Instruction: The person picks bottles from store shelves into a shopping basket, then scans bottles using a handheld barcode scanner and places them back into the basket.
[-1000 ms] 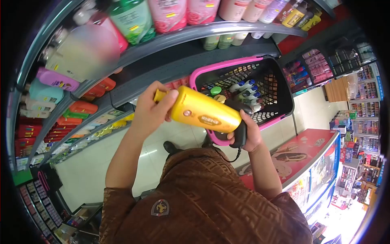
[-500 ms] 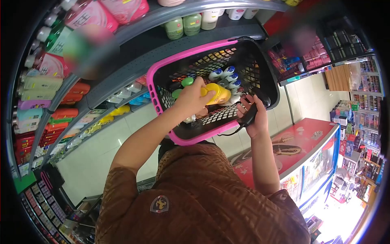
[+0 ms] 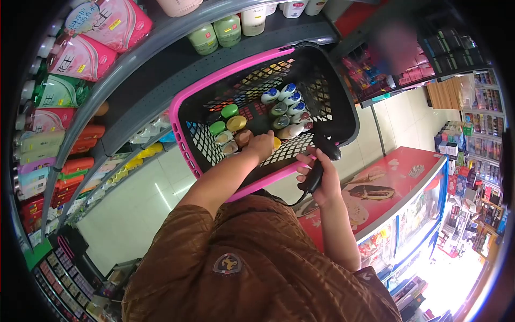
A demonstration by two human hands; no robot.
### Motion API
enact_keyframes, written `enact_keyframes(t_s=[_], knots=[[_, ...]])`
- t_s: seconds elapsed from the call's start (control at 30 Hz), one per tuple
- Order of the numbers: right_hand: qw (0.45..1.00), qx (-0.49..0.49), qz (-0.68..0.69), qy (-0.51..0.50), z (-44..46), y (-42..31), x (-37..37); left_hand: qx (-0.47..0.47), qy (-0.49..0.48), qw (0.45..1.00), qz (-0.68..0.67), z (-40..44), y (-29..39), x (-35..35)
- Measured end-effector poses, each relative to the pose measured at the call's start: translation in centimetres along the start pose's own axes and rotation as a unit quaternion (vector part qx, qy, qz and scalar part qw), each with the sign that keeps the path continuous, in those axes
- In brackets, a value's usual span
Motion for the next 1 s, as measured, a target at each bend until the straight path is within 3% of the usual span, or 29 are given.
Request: enact_keyframes(t_s=[0.1, 0.33, 0.53, 0.6, 0.67, 0.73, 0.8, 0.93, 1.0], knots=[[1.000, -0.014, -0.011, -0.003, 0.1, 0.4, 0.0, 0.068, -0.015, 0.997, -0.015, 0.9, -0.7, -2.4], [0.999, -0.007, -0.042, -0.009, -0.1, 0.7, -1.4, 0.122, -0.098, 0.987, -0.047, -2.2, 1.2, 1.2], [0.998, -0.015, -0.049, -0.048, 0.2, 2.1, -3.7, 0.087, -0.092, 0.990, -0.067, -2.7, -0.9, 0.3], [0.995, -0.025, -0.067, -0.068, 0.6, 3.4, -4.9, -0.015, -0.043, 0.986, -0.160, -5.0, -0.6, 1.9], [0.992, -0.034, -0.077, -0.091, -0.1, 4.4, -7.4, -0.012, -0.076, 0.977, -0.197, -9.2, 0.6, 7.1], [0.991, -0.032, -0.094, -0.087, -0.7, 5.6, -9.4, -0.033, -0.038, 0.941, -0.336, -12.4, -0.8, 9.7], [0.986, -0.029, -0.125, -0.106, -1.6, 7.3, -11.5, -0.084, 0.111, 0.905, -0.402, -16.3, -2.8, 13.4], [0.973, -0.023, -0.183, -0.142, -2.5, 11.9, -16.0, -0.040, 0.160, 0.822, -0.545, -23.9, -8.5, 17.4], [0.965, -0.026, -0.212, -0.151, -3.4, 14.8, -18.7, 0.002, 0.181, 0.823, -0.539, -28.0, -12.5, 18.7]])
Point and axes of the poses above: each hand's wrist, its own z-axis towards the middle knuckle, its own x-axis out of the back of the hand, y = z × x, the point moved 6 cm from there along z, towards the middle knuckle, and after that the axes turned 8 degrees about y, right-handed, at the moved point
